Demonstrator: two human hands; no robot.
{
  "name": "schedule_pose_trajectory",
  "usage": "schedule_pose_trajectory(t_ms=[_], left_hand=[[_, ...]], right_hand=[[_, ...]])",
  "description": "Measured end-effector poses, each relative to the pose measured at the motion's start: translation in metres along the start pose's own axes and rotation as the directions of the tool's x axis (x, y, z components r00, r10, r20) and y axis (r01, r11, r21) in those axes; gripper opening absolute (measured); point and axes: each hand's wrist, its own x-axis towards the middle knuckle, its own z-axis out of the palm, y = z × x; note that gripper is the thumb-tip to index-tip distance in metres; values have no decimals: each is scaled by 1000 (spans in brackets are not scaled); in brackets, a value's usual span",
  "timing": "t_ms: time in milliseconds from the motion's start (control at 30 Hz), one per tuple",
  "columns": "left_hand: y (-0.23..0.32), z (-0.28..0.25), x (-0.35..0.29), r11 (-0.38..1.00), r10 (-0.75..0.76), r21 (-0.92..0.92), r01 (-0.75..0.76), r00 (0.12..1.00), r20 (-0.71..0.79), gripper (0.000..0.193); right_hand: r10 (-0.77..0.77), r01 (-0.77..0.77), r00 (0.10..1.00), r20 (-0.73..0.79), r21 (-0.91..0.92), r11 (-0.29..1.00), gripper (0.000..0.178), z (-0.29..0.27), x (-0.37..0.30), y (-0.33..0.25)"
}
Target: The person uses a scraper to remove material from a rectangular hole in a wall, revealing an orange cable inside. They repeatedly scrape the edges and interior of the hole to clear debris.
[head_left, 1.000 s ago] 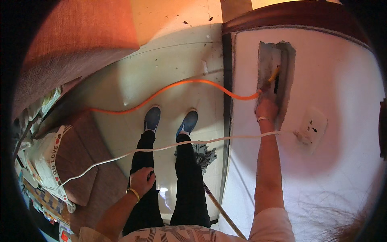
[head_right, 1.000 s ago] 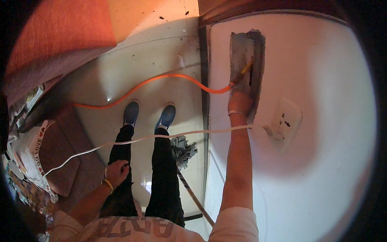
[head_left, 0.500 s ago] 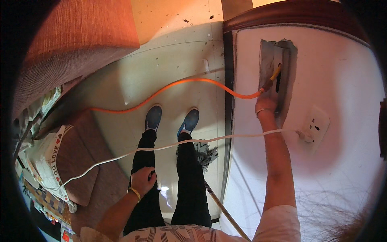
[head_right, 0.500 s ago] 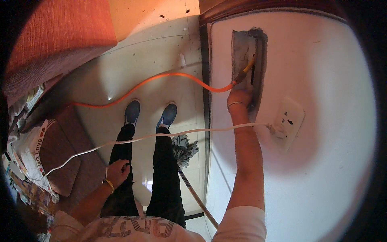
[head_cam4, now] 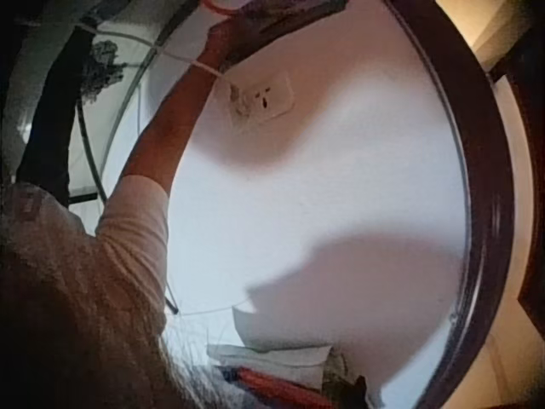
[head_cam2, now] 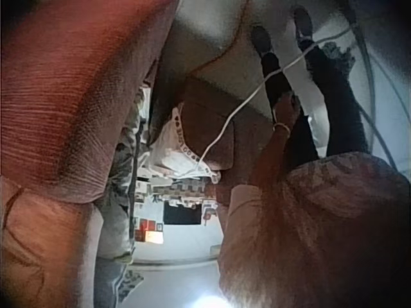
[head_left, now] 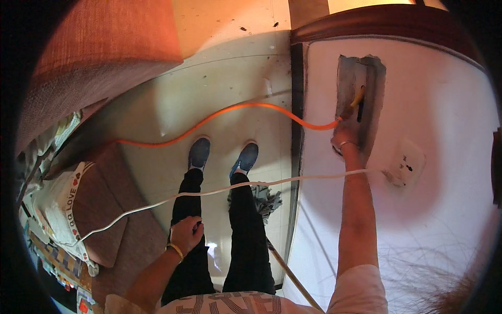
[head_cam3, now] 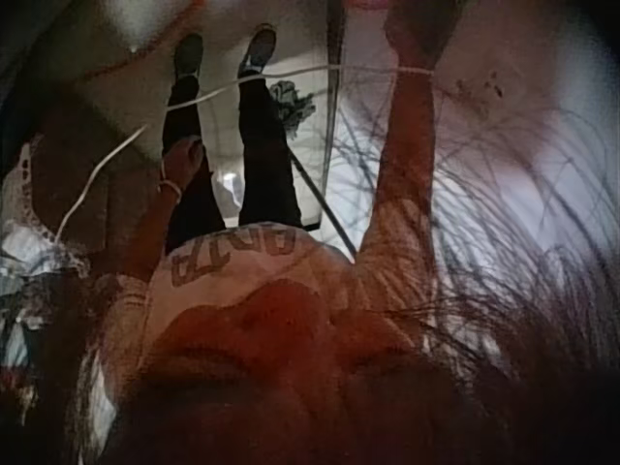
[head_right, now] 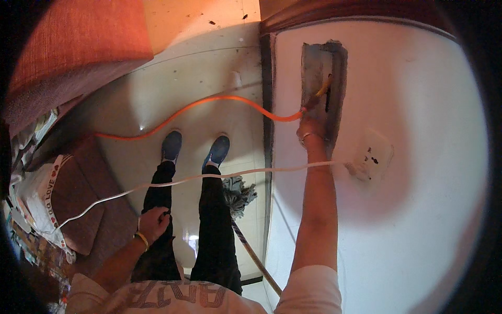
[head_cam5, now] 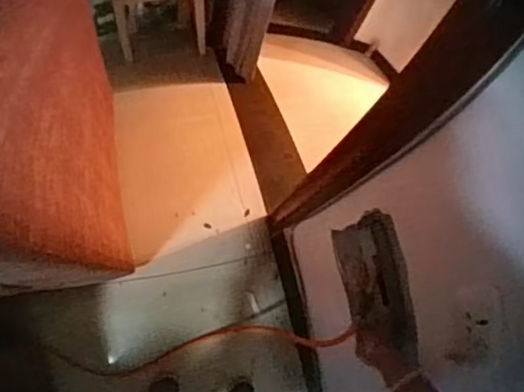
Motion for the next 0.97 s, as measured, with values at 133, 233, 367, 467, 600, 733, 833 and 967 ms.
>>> schedule_pose_trajectory(t_ms=[133,233,367,467,600,733,833,967], left_hand=[[0,3,3,996,93,-3,-94,995,-37,22],[7,1,6,995,101,29,-100,995,-22,21],[8,0,3,998,66,20,-65,997,-48,18],[11,-1,6,998,67,25,-66,996,-51,19],[7,6,6,996,88,-24,-90,993,-76,20],[-5,7,-2,999,4,-31,-6,998,-67,21],[-11,8,-7,998,50,-34,-57,985,-163,22],[4,-7,-17,995,43,-83,-58,984,-174,26]], right_hand=[[-24,21,999,-39,-74,997,45,-6,-14,7],[-83,72,981,-174,-73,995,32,6,-24,12],[-177,287,862,-474,169,943,19,24,-71,-4],[-73,384,857,-509,539,750,20,67,-97,-14],[-79,268,947,-311,632,727,27,127,-125,-11],[-137,-234,957,256,959,160,24,109,-178,-19],[-361,-334,878,314,943,9,27,73,-211,-11],[-542,-351,828,146,887,-298,29,32,-229,-4]])
